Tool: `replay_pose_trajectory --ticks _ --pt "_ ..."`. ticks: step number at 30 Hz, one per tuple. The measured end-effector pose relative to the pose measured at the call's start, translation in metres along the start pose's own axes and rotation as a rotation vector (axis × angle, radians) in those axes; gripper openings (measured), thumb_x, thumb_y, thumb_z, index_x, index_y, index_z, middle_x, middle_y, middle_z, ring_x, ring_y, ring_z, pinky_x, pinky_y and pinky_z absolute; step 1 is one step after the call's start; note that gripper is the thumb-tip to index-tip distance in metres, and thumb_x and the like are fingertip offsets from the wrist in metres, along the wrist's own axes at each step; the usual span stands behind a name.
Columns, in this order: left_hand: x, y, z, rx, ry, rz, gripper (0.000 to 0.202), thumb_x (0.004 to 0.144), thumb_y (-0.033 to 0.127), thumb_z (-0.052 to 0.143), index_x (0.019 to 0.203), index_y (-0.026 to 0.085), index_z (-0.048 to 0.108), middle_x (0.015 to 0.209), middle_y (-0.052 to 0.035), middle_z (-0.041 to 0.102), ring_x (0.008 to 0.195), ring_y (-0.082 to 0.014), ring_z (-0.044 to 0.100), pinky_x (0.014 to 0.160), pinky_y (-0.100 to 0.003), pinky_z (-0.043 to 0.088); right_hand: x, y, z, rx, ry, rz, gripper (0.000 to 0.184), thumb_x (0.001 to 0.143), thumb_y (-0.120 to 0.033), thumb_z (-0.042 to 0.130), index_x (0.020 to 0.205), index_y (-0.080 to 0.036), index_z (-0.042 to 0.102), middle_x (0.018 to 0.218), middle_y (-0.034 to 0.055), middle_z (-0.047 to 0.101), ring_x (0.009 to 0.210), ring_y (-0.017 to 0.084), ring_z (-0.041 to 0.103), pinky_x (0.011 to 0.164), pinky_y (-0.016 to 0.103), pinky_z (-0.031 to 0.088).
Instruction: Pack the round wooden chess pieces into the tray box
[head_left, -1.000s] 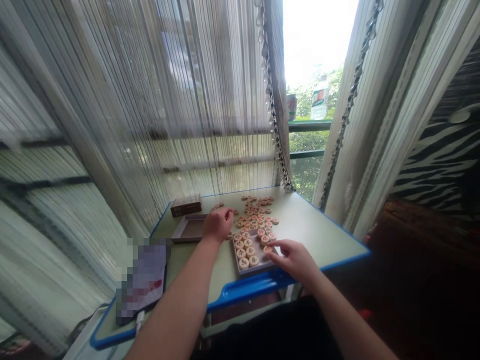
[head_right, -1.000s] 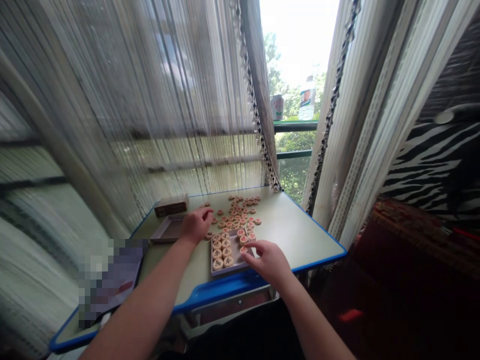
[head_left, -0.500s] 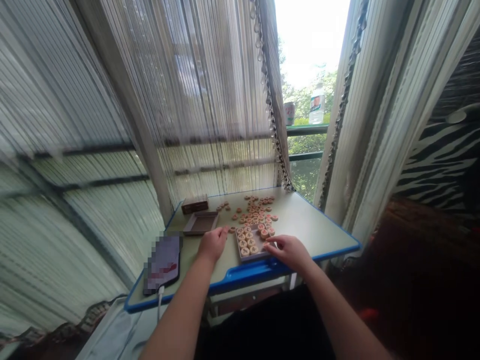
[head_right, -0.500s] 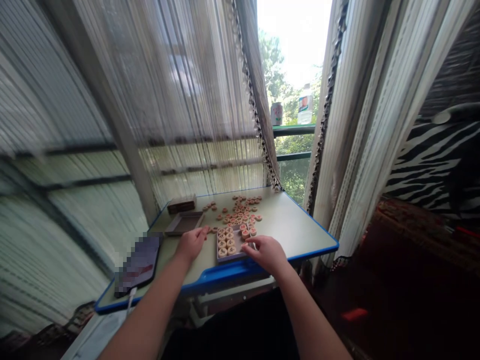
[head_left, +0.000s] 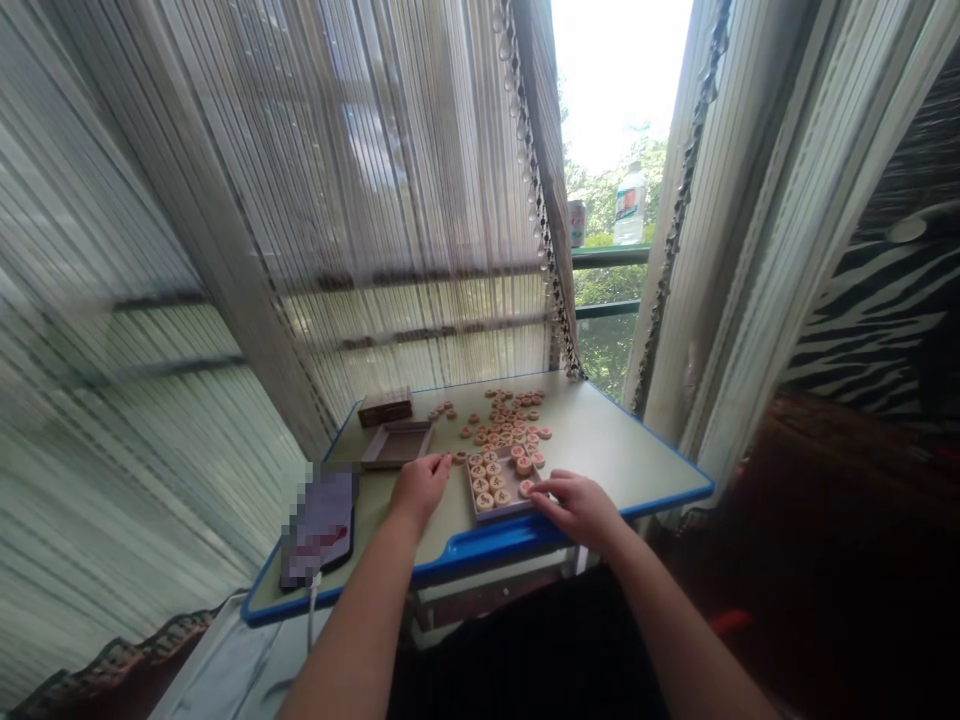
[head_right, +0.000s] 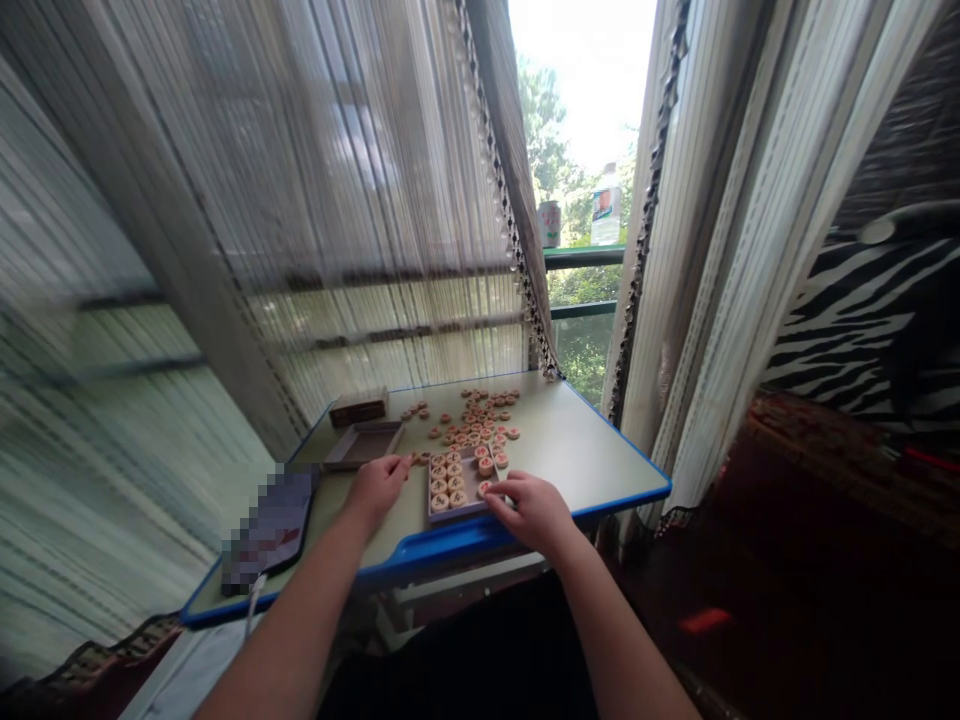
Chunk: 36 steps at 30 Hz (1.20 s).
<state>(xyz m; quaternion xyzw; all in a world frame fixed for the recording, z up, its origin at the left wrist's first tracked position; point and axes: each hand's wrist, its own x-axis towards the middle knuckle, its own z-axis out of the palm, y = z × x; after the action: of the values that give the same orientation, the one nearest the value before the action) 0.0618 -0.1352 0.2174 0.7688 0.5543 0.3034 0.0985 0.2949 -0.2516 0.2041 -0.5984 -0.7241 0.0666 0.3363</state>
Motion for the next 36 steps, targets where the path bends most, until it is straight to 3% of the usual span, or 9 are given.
replay_pose_trajectory --ticks 9,23,36 --pt "0.0007 0.0011 -0.0009 0.009 -0.031 -0.022 0.04 0.083 0.044 0.04 0.061 0.017 0.06 0.059 -0.0042 0.061 0.058 -0.0149 0.051 0.055 -0.025 0.029 0.001 0.0004 0.0019 0.006 0.053 0.033 0.032 0.084 -0.043 0.045 0.092 -0.025 0.071 0.074 0.0021 0.062 0.062 0.014 0.056 0.06 0.025 0.04" --pt "-0.0012 0.0017 -0.0019 0.019 -0.053 -0.028 0.04 0.082 0.046 0.04 0.059 0.018 0.058 0.059 -0.0038 0.061 0.058 -0.0153 0.053 0.053 -0.025 0.027 0.0002 0.0016 0.0022 -0.018 0.026 0.037 0.035 0.086 -0.043 0.043 0.099 -0.026 0.07 0.072 0.0026 0.061 0.065 0.015 0.057 0.061 0.026 0.04" --pt "0.0005 0.0019 -0.0006 -0.003 -0.057 -0.061 0.038 0.081 0.045 0.041 0.061 0.018 0.059 0.058 -0.0033 0.06 0.057 -0.0145 0.051 0.052 -0.025 0.026 0.0026 0.0019 0.0049 0.004 0.041 0.059 0.033 0.085 -0.043 0.044 0.099 -0.027 0.069 0.095 0.002 0.068 0.084 0.017 0.062 0.074 0.027 0.044"
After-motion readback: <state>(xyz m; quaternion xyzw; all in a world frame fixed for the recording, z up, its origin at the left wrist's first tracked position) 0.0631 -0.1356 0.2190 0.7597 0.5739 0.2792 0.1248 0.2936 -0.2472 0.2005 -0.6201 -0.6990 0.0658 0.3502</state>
